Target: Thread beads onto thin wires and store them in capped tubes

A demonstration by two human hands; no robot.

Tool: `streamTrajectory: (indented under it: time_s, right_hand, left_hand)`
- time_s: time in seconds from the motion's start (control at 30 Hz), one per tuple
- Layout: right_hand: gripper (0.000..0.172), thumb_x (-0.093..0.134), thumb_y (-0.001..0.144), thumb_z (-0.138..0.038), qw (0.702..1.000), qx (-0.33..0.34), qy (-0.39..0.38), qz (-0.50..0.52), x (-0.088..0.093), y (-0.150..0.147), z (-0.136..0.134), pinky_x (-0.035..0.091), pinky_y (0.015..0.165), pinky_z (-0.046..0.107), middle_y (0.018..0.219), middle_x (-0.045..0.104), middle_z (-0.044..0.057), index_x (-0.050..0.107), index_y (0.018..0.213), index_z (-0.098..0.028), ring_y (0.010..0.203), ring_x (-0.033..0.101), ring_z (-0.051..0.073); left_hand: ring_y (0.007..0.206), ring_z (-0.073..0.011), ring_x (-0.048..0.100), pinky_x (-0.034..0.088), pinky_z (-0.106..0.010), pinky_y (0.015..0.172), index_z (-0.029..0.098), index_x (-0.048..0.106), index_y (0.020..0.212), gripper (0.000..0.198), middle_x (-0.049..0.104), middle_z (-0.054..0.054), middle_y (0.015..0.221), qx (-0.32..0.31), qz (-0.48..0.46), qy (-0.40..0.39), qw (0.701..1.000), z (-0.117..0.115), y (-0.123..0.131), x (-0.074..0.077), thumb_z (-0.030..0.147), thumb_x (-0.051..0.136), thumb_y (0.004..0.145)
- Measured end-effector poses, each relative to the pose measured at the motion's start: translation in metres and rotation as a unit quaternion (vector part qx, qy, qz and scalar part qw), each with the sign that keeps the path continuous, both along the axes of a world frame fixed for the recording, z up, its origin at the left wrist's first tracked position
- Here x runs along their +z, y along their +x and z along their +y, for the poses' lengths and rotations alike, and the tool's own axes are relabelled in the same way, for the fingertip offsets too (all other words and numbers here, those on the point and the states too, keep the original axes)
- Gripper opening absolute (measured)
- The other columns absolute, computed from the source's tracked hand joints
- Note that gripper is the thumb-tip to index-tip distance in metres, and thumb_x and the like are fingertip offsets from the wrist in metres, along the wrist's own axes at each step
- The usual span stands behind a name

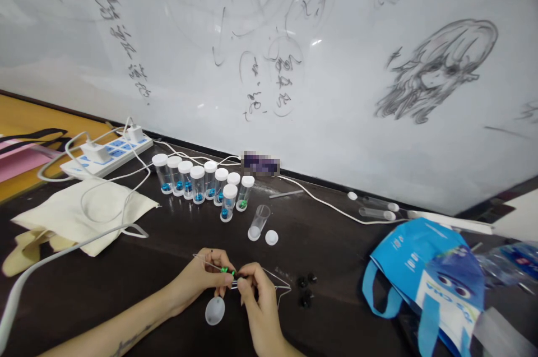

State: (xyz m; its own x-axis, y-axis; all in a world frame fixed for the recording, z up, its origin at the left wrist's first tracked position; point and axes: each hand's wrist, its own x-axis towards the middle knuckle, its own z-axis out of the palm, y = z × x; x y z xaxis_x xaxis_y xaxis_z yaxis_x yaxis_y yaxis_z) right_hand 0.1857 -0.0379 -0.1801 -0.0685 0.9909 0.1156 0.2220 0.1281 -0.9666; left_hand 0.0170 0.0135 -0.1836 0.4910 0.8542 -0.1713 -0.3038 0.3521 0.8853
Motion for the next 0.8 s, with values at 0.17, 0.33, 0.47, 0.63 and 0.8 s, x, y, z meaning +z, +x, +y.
streamTrajectory:
  time_s: [0.17, 0.33, 0.47, 0.63, 0.8]
  right_hand:
    - [0.007, 0.058, 0.091, -0.028, 1.000, -0.009, 0.028, -0.008, -0.0003, -0.0014, 0.0003, 0.038, 0.065, 0.025, 0.077, 0.055, -0.002, 0.059, 0.088, -0.022, 0.067, 0.049, 0.015]
    - [0.019, 0.054, 0.093, -0.032, 1.000, 0.004, 0.013, -0.007, -0.0019, -0.0012, 0.0008, 0.037, 0.062, 0.025, 0.070, 0.054, -0.003, 0.060, 0.079, -0.021, 0.063, 0.048, 0.015]
    - [0.016, 0.056, 0.092, -0.031, 1.000, 0.006, 0.015, -0.006, -0.0014, 0.0000, 0.0019, 0.037, 0.061, 0.025, 0.071, 0.055, -0.003, 0.059, 0.081, -0.020, 0.063, 0.048, 0.014]
    - [0.022, 0.054, 0.094, -0.034, 1.000, 0.011, 0.020, -0.008, 0.0015, -0.0003, 0.0010, 0.036, 0.061, 0.025, 0.068, 0.053, -0.003, 0.059, 0.077, -0.020, 0.063, 0.047, 0.014]
    - [0.014, 0.057, 0.092, -0.030, 1.000, 0.010, 0.028, -0.006, 0.0013, -0.0014, 0.0004, 0.038, 0.063, 0.025, 0.074, 0.054, -0.003, 0.058, 0.081, -0.021, 0.065, 0.047, 0.014]
  left_hand:
    - [0.043, -0.0086, 0.058, 0.044, -0.016, 0.043, 0.011, 0.068, 0.071, 0.023, 0.067, -0.001, 0.054, 0.006, 0.002, -0.003, 1.000, 0.0003, 0.0000, 0.0026, 0.025, 0.086, 0.065]
    - [0.043, -0.0091, 0.058, 0.044, -0.017, 0.042, 0.011, 0.069, 0.071, 0.024, 0.068, -0.002, 0.056, 0.001, 0.004, 0.001, 1.000, 0.0003, 0.0002, 0.0014, 0.025, 0.086, 0.064]
    - [0.042, -0.0093, 0.058, 0.044, -0.017, 0.041, 0.010, 0.069, 0.070, 0.025, 0.067, -0.002, 0.054, 0.002, 0.003, 0.000, 1.000, -0.0003, 0.0004, 0.0027, 0.026, 0.086, 0.064]
    - [0.044, -0.0089, 0.058, 0.044, -0.017, 0.042, 0.010, 0.069, 0.071, 0.024, 0.068, -0.002, 0.056, -0.004, 0.004, 0.002, 1.000, -0.0002, -0.0003, 0.0005, 0.025, 0.086, 0.064]
    - [0.043, -0.0087, 0.058, 0.044, -0.017, 0.043, 0.011, 0.069, 0.072, 0.022, 0.066, -0.001, 0.054, -0.003, 0.005, 0.004, 1.000, 0.0000, -0.0005, -0.0017, 0.024, 0.085, 0.066]
